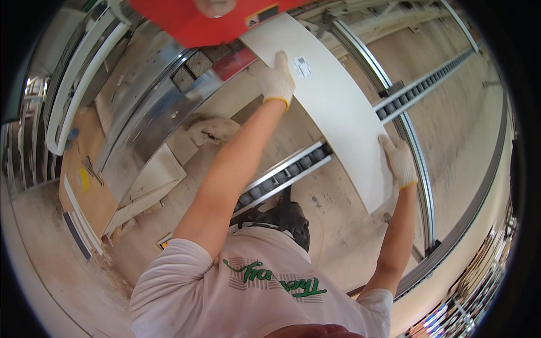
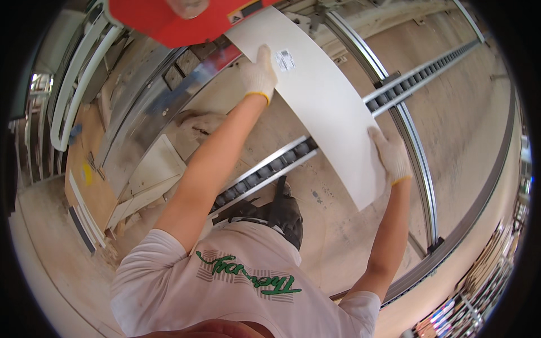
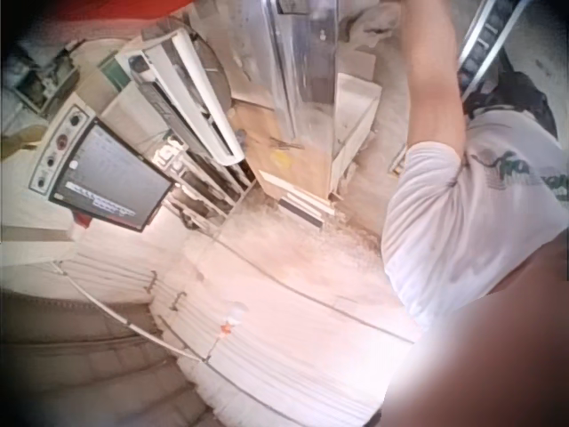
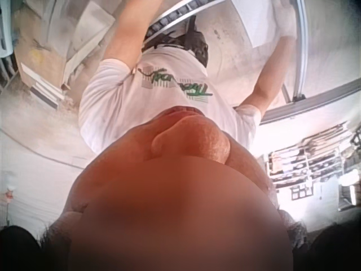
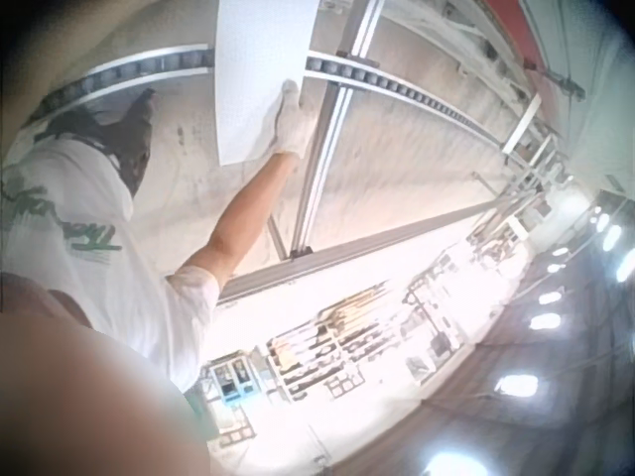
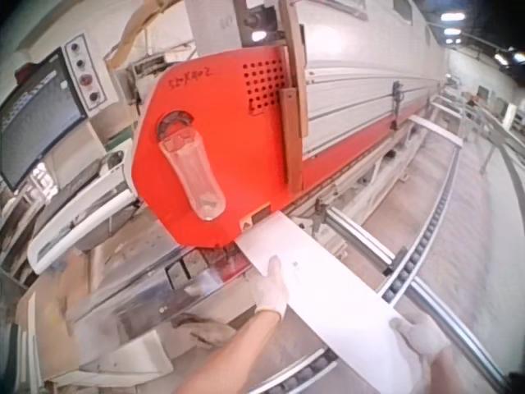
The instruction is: The person repeatedly picks up large white panels from a red pallet jack, carries them to a conveyor, and places them onto the rollers. The person also handles smaller cut pieces, stacking them on the conveyor. The person wears gloves throughout.
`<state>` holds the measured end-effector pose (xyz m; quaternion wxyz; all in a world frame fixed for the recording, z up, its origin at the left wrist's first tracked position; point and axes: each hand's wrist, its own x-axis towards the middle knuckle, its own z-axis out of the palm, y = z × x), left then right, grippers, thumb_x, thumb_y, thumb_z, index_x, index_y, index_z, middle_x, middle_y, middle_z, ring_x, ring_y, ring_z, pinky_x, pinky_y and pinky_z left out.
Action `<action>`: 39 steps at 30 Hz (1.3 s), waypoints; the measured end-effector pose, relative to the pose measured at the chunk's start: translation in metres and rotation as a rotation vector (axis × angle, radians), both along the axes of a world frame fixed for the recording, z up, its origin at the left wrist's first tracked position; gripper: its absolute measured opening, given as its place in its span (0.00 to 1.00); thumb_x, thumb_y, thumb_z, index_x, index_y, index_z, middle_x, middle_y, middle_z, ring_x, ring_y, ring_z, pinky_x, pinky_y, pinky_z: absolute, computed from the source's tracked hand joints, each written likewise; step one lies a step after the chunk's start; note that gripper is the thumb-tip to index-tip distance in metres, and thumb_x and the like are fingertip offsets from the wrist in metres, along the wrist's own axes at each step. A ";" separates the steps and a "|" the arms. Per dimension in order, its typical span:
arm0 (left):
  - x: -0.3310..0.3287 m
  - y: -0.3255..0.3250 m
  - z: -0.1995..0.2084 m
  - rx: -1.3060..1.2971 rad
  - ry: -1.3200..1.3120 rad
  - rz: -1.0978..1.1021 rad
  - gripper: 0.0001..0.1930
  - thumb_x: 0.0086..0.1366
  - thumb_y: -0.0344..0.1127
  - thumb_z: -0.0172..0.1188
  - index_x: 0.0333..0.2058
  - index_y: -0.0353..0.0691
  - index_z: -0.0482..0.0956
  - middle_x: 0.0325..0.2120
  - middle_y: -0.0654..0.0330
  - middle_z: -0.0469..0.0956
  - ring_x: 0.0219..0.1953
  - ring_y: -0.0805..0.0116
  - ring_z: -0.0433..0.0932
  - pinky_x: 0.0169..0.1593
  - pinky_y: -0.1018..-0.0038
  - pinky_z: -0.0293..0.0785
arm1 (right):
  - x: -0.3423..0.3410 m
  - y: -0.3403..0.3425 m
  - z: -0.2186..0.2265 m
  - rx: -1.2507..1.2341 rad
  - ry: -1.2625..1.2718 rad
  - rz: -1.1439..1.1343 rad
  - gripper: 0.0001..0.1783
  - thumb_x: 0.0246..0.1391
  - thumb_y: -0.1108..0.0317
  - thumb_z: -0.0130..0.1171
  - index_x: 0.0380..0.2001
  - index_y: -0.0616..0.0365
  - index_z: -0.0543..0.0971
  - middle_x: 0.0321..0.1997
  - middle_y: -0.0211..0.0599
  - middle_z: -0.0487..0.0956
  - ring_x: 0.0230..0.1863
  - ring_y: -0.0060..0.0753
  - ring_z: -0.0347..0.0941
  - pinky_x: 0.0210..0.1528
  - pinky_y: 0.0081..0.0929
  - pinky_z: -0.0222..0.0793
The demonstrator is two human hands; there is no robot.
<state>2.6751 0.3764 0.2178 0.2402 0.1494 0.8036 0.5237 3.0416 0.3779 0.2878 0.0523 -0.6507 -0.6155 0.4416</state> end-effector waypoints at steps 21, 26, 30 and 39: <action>-0.066 -0.316 0.068 -0.022 0.310 -0.894 0.22 0.79 0.50 0.64 0.36 0.33 0.85 0.22 0.61 0.79 0.27 0.77 0.74 0.33 0.67 0.74 | -0.193 -0.311 -0.018 0.946 0.510 0.392 0.33 0.51 0.67 0.80 0.60 0.54 0.79 0.62 0.42 0.80 0.66 0.54 0.74 0.70 0.53 0.69; -0.214 -0.589 0.054 -0.337 0.181 -0.299 0.16 0.79 0.46 0.63 0.47 0.38 0.89 0.28 0.54 0.81 0.27 0.64 0.82 0.45 0.61 0.81 | -0.272 -0.373 0.001 0.966 0.552 0.599 0.30 0.54 0.68 0.78 0.61 0.52 0.81 0.60 0.42 0.84 0.65 0.55 0.77 0.69 0.54 0.72; -0.361 -0.841 0.051 -0.637 0.936 0.131 0.15 0.80 0.40 0.56 0.57 0.48 0.87 0.38 0.43 0.85 0.40 0.38 0.84 0.46 0.47 0.79 | -0.381 -0.481 0.035 0.995 0.681 0.661 0.21 0.58 0.75 0.72 0.55 0.60 0.85 0.59 0.52 0.85 0.62 0.60 0.80 0.67 0.54 0.75; -0.658 -1.243 -0.031 -0.965 0.226 0.793 0.54 0.65 0.86 0.50 0.64 0.37 0.85 0.62 0.35 0.83 0.72 0.32 0.75 0.70 0.09 0.44 | -0.738 -0.808 -0.033 0.473 0.370 1.372 0.15 0.66 0.61 0.68 0.53 0.52 0.88 0.57 0.47 0.87 0.59 0.56 0.82 0.62 0.47 0.78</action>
